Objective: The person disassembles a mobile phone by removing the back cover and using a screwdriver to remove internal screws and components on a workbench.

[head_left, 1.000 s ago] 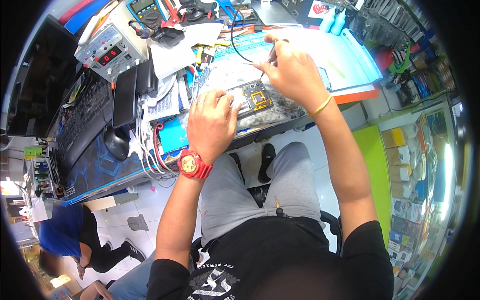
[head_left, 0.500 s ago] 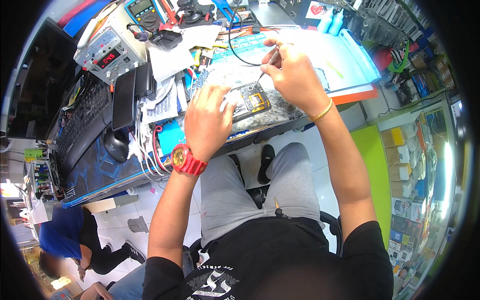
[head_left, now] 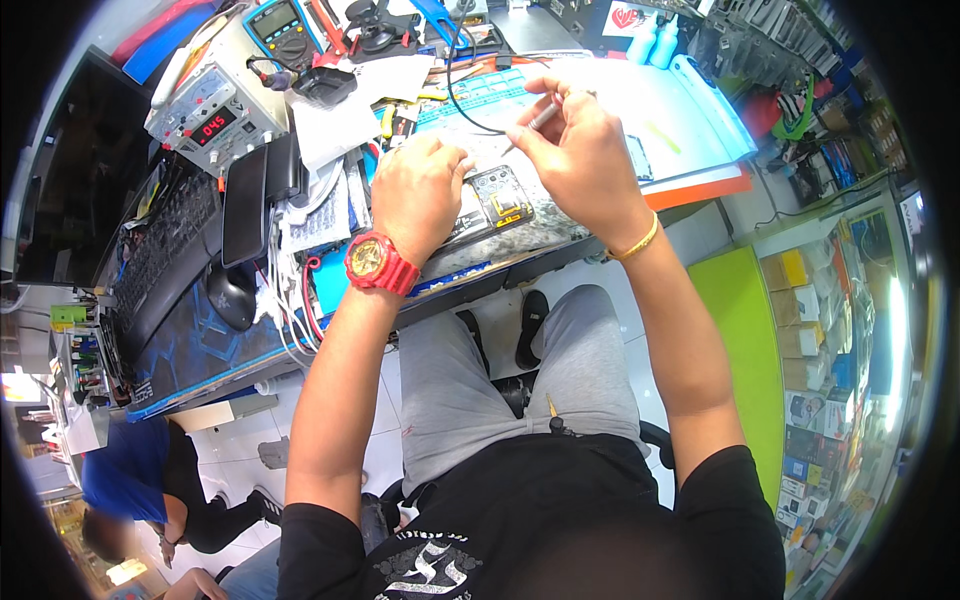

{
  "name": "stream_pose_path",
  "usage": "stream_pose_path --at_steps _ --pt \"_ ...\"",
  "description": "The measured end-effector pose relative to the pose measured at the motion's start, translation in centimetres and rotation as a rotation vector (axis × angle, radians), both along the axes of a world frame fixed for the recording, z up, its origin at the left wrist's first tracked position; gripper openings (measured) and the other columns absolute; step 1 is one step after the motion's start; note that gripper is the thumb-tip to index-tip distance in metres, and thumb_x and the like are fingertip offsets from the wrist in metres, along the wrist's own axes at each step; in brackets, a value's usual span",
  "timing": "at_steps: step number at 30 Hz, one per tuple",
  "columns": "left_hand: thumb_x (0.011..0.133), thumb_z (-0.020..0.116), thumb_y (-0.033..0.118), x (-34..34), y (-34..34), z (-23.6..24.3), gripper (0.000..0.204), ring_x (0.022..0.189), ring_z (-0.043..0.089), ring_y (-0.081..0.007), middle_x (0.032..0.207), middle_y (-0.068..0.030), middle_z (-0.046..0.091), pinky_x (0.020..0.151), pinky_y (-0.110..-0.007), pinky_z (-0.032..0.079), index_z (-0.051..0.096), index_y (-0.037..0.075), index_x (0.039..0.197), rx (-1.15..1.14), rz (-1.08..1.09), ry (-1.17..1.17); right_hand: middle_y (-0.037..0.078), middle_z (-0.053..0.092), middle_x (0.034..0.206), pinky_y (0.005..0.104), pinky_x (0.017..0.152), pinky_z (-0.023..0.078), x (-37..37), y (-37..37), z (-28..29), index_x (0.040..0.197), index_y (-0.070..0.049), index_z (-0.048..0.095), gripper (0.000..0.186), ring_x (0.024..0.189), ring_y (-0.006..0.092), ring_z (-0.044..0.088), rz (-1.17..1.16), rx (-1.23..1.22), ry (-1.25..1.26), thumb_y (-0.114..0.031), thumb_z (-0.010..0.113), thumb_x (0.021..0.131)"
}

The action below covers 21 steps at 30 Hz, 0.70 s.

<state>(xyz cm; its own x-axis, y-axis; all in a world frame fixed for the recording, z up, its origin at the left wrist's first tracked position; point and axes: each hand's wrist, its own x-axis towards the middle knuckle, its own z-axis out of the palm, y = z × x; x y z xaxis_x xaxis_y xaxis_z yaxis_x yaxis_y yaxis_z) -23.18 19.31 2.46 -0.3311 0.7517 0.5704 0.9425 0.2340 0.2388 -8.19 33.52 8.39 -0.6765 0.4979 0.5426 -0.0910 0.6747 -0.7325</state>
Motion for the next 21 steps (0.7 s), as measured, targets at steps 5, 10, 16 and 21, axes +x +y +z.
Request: stream_pose_path --at_steps 5,10,16,21 --pt "0.097 0.074 0.018 1.0 -1.6 -0.2 0.017 0.095 0.07 -0.0335 0.099 -0.0105 0.073 0.085 -0.046 0.054 0.079 0.006 0.107 0.022 0.03 -0.024 0.012 0.076 0.094 0.0302 0.076 0.061 1.4 1.1 -2.2 0.127 0.01 0.064 0.036 0.083 0.0166 0.076 -0.012 0.083 -0.125 -0.001 0.076 0.094" --pt "0.093 0.079 0.017 3.2 -4.4 -0.8 0.021 0.103 0.07 -0.0345 0.11 -0.0122 0.073 0.089 -0.046 0.054 0.074 0.004 0.11 0.037 0.012 -0.065 0.014 0.076 0.094 0.0313 0.076 0.061 1.4 1.5 -2.8 0.125 0.011 0.065 0.034 0.081 0.0184 0.075 -0.026 0.079 -0.095 -0.002 0.076 0.095" --pt "0.093 0.079 0.018 3.5 -5.2 -1.1 0.02 0.102 0.07 -0.0332 0.11 -0.0115 0.072 0.087 -0.046 0.055 0.074 0.004 0.106 0.052 0.005 -0.055 0.018 0.076 0.093 0.0338 0.074 0.06 1.6 1.1 -1.8 0.125 0.009 0.065 0.037 0.078 0.0246 0.076 -0.097 0.316 -0.221 -0.007 0.078 0.095" --pt "0.093 0.079 0.018 3.6 -5.2 -1.2 0.02 0.103 0.07 -0.0337 0.111 -0.012 0.072 0.087 -0.046 0.056 0.074 0.003 0.106 0.039 0.006 -0.036 0.019 0.076 0.089 0.0413 0.073 0.059 0.5 1.0 -2.0 0.123 0.007 0.068 0.037 0.08 0.0334 0.076 -0.023 0.46 -0.151 -0.016 0.079 0.096"
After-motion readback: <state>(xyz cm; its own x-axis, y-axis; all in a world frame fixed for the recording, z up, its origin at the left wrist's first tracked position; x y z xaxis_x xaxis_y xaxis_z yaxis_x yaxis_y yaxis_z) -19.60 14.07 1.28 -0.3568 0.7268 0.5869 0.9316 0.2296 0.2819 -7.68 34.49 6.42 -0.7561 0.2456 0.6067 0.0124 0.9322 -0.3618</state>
